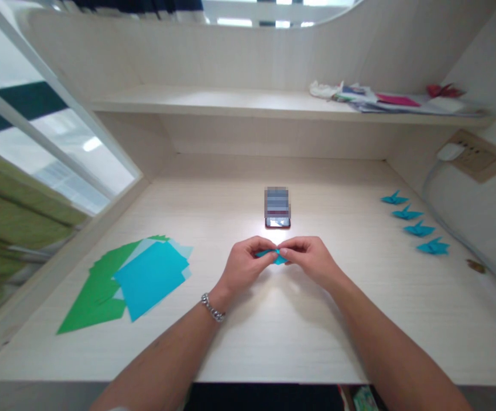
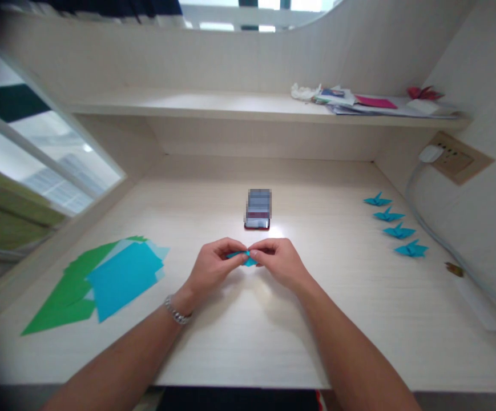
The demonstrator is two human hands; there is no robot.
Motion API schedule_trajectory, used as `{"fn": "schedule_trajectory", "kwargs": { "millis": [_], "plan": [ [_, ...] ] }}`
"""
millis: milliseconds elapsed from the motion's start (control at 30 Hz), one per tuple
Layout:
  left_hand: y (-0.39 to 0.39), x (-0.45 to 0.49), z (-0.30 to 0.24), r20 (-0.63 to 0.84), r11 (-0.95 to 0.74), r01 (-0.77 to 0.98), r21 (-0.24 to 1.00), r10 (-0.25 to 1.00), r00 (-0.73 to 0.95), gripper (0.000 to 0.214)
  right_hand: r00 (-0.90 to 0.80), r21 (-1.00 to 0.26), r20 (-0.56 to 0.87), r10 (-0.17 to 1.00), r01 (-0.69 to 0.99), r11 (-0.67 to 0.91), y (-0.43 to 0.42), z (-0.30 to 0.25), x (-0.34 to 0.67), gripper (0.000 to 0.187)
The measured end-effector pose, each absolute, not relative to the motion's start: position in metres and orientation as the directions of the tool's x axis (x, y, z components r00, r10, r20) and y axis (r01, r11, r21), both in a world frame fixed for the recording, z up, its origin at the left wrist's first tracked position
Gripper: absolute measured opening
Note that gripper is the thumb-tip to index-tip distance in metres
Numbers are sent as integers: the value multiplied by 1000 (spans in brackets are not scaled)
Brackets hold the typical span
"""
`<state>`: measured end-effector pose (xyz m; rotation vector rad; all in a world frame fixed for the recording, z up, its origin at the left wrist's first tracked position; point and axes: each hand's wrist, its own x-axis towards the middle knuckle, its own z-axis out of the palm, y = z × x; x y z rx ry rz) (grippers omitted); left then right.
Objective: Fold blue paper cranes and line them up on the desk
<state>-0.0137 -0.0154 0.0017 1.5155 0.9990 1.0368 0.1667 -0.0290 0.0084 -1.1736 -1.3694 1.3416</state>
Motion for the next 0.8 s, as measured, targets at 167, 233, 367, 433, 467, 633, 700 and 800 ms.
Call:
{"fn": "schedule_trajectory", "kwargs": {
  "millis": [167, 233, 367, 433, 467, 633, 700, 800],
  "plan": [
    [-14, -13, 5, 92, -98, 5, 995, 945, 315, 13, -153, -985, 44, 987, 158, 68, -29, 7, 168, 17],
    [-14, -14, 8, 62, -50, -44, 998, 945, 322, 13, -128, -972, 78, 989, 212, 104, -30, 7, 167, 16],
    [-14, -14, 9, 36, -12, -80, 997, 951, 306, 18, -94, -937, 141, 986, 310, 163, -32, 10, 165, 15],
    [-14, -13, 7, 58, -45, -50, 998, 952, 300, 21, -96, -917, 168, 981, 350, 191, -33, 11, 164, 15],
    [-14, -13, 5, 72, -66, -33, 997, 952, 297, 21, -100, -907, 180, 979, 367, 205, -34, 12, 163, 14],
    [-14, -12, 0, 127, -138, 21, 990, 955, 267, 19, -135, -904, 179, 975, 369, 217, -34, 11, 163, 13],
    [-14, -12, 0, 143, -156, 31, 987, 957, 252, 19, -140, -912, 156, 978, 360, 197, -34, 9, 165, 13],
    [-15, -12, 3, 158, -172, 38, 984, 958, 239, 19, -148, -916, 126, 981, 362, 172, -33, 7, 166, 12]
  ]
}}
